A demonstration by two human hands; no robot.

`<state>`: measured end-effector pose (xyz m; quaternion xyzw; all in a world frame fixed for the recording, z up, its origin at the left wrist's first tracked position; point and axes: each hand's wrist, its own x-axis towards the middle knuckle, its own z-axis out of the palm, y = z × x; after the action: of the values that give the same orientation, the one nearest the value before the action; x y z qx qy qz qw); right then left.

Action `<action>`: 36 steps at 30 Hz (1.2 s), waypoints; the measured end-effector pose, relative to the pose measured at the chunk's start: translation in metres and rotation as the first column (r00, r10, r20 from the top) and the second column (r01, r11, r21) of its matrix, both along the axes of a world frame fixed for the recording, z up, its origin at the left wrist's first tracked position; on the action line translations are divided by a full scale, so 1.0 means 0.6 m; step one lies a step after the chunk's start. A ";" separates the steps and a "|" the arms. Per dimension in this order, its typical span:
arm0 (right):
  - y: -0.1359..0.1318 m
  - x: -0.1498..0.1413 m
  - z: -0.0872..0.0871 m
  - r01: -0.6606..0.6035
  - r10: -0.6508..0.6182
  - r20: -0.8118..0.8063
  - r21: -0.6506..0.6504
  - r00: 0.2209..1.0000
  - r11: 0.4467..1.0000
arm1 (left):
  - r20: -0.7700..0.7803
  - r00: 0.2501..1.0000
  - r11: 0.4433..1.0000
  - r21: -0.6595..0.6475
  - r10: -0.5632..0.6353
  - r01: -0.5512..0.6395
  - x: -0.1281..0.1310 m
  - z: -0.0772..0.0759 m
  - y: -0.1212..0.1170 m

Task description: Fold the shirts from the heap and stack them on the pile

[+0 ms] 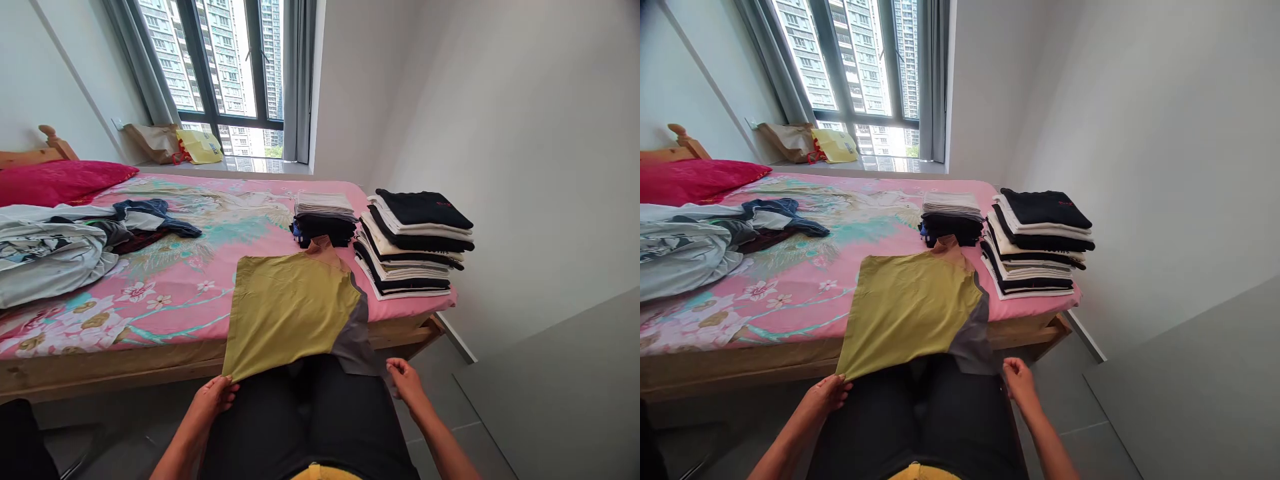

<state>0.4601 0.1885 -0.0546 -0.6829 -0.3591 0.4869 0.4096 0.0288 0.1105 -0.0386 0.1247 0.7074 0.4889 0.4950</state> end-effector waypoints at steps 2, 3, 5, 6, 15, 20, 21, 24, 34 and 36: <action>0.031 0.010 0.018 0.021 -0.037 0.090 0.165 0.995 0.986 | -0.026 0.999 1.000 -0.016 -0.021 0.021 0.001 0.000 0.003; 0.052 0.008 0.030 0.002 -0.037 0.140 0.240 0.989 0.971 | -0.040 0.999 0.999 -0.029 -0.033 0.032 0.001 0.000 0.004; 0.102 -0.006 0.056 -0.081 -0.021 0.268 0.363 0.963 0.928 | -0.069 0.996 0.998 -0.043 -0.050 0.047 0.002 0.001 0.005; 0.128 -0.017 0.068 -0.130 -0.015 0.341 0.397 0.940 0.909 | -0.082 0.995 0.998 -0.039 -0.053 0.050 0.003 0.002 0.005; 0.296 -0.076 0.081 -0.263 0.116 0.601 0.163 0.791 0.951 | -0.110 0.993 0.999 -0.035 -0.034 0.031 0.000 -0.012 0.002; 0.301 -0.062 0.073 -0.192 0.035 0.563 0.222 0.826 0.956 | -0.082 0.996 1.000 -0.013 -0.020 0.019 -0.006 -0.027 0.001; 0.296 -0.062 0.072 -0.162 0.001 0.543 0.249 0.840 0.955 | -0.076 0.997 1.000 -0.009 -0.016 0.015 -0.007 -0.029 0.001; 0.266 -0.065 0.062 -0.043 -0.114 0.447 0.326 0.887 0.944 | -0.044 0.999 0.999 -0.020 -0.029 0.028 -0.009 -0.028 -0.002; 0.110 -0.073 -0.015 -0.127 0.134 -0.128 0.063 0.983 0.990 | -0.072 0.985 0.987 -0.050 -0.159 0.155 -0.017 -0.021 0.014; 0.110 -0.083 -0.011 -0.192 0.193 -0.292 0.033 0.937 0.981 | -0.096 0.979 0.983 -0.060 -0.178 0.173 -0.015 -0.016 0.020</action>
<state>0.4102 0.2547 -0.0614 -0.5637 -0.3603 0.6197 0.4102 0.0199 0.1223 -0.0484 0.1984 0.7299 0.4183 0.5029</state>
